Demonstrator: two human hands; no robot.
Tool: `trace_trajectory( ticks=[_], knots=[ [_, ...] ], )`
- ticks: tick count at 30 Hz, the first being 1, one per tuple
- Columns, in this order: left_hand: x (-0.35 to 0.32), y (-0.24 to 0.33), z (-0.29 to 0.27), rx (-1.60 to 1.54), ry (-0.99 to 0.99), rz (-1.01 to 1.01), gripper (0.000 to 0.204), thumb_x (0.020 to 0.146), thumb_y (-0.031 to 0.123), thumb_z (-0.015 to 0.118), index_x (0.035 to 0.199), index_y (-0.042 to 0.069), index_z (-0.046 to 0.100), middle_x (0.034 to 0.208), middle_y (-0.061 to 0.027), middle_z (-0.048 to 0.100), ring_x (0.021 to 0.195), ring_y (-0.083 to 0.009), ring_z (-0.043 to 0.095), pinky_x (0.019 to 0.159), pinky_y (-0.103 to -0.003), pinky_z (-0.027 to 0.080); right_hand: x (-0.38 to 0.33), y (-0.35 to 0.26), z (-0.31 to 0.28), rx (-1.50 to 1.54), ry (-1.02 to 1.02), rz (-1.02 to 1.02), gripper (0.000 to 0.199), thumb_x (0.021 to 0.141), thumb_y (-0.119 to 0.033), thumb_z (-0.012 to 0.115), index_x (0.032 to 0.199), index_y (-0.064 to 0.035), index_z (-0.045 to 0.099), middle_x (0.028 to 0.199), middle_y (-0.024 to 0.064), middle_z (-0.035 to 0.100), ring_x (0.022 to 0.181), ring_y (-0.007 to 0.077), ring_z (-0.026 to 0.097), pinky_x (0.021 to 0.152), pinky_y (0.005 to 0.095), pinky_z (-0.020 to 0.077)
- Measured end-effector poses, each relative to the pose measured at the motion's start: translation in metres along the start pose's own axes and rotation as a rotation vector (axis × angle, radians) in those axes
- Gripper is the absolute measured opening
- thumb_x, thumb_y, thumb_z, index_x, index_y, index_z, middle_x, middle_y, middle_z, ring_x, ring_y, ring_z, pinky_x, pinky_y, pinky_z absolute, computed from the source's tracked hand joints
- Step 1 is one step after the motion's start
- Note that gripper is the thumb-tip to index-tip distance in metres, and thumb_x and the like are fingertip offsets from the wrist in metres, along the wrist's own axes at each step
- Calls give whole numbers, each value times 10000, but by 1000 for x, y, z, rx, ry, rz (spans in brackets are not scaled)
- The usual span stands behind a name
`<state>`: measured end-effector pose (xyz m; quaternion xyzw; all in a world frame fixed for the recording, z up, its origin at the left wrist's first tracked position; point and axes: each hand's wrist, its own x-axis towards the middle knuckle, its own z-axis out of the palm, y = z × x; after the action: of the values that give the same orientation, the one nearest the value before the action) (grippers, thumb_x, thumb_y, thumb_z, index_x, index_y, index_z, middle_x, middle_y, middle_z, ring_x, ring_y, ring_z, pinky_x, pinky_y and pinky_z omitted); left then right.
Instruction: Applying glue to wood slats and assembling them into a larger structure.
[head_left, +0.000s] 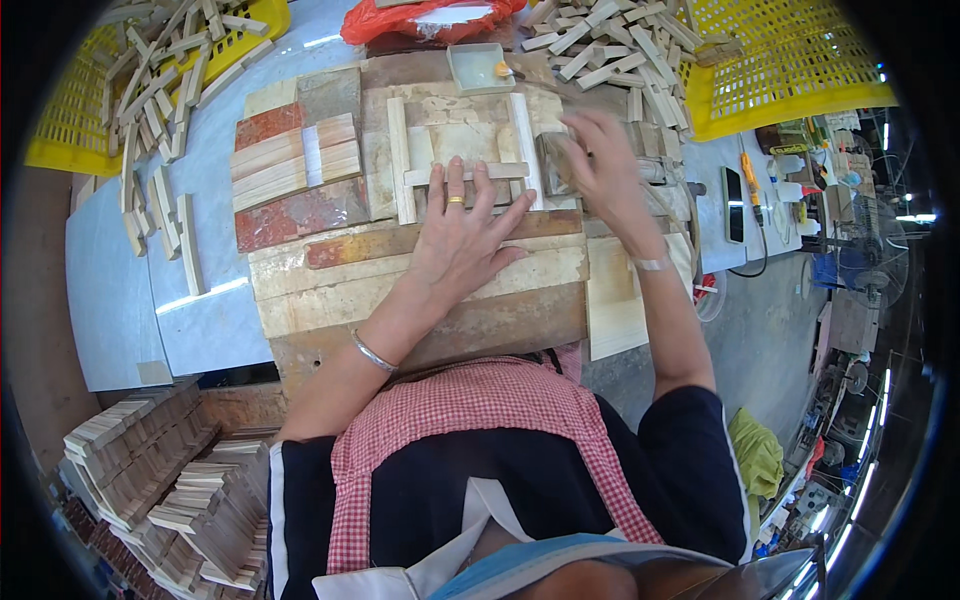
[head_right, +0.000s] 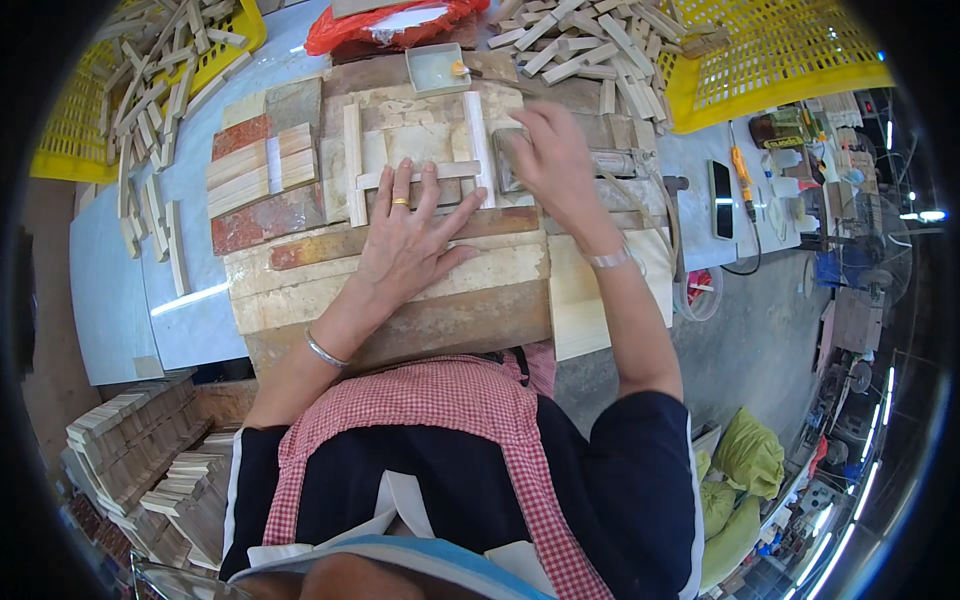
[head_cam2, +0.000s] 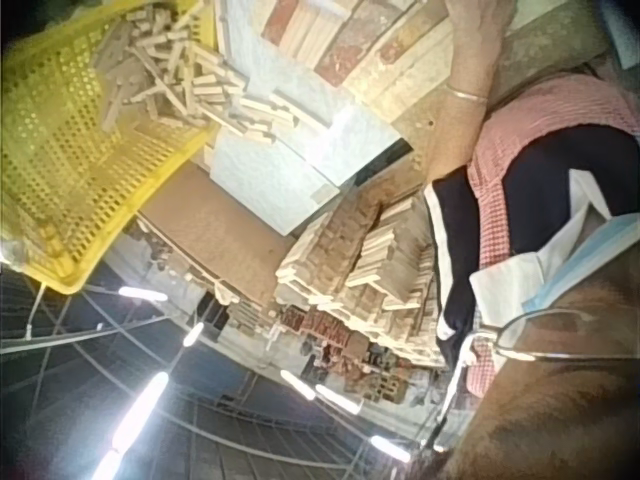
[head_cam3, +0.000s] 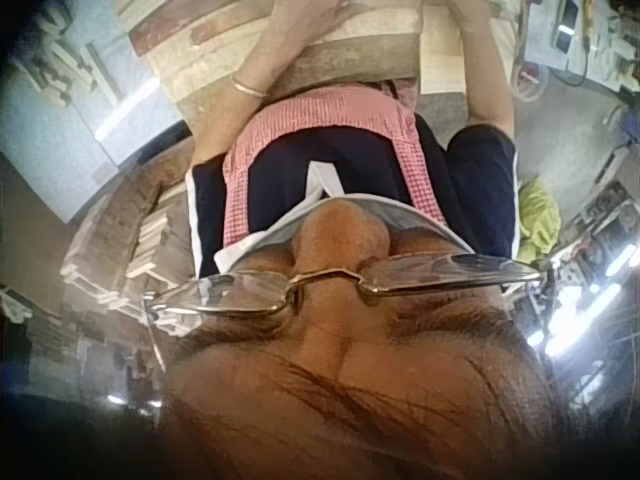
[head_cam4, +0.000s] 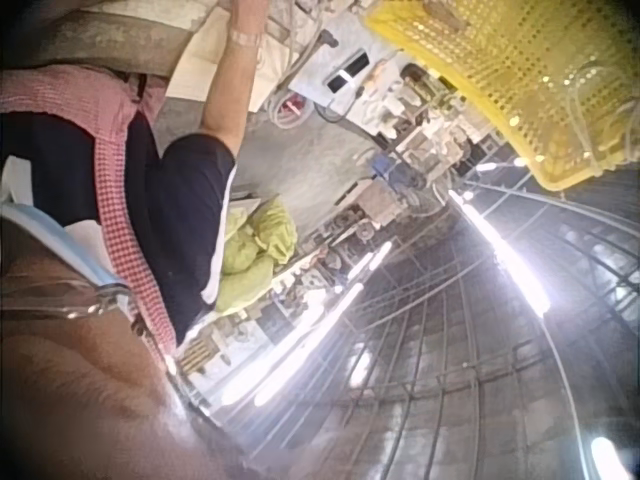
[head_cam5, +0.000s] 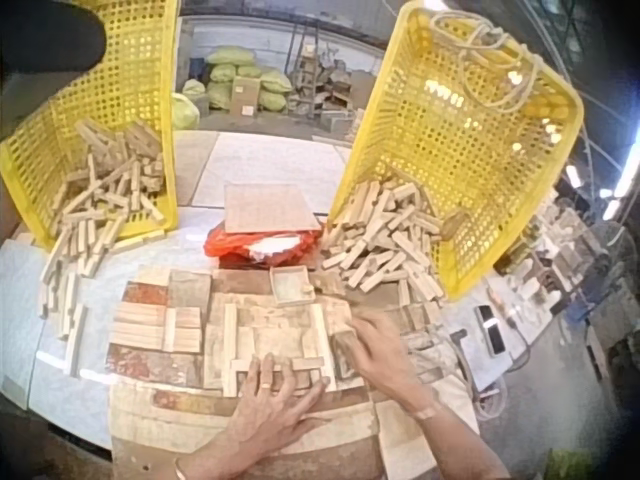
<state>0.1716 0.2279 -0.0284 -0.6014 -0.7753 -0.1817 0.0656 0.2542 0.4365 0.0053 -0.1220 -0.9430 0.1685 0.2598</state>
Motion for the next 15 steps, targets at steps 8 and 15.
trace_trajectory(
  ticks=[8,15],
  knots=[
    [-5,-6,5,-21,37,-11,744,835,454,627,1376,-10,414,1360,-239,439,1311,-424,351,1126,-515,244,-170,10,-71,-465,-174,252,407,849,-119,627,1249,-86,561,1194,165,535,1071,354,513,905,431,412],
    [-7,-3,12,-31,123,-18,736,821,429,638,1301,-101,465,1344,-238,462,1296,-410,380,1114,-516,265,-115,14,-62,-74,-31,210,372,837,-55,628,1207,-89,611,1132,136,621,981,305,577,891,394,447]
  ],
)
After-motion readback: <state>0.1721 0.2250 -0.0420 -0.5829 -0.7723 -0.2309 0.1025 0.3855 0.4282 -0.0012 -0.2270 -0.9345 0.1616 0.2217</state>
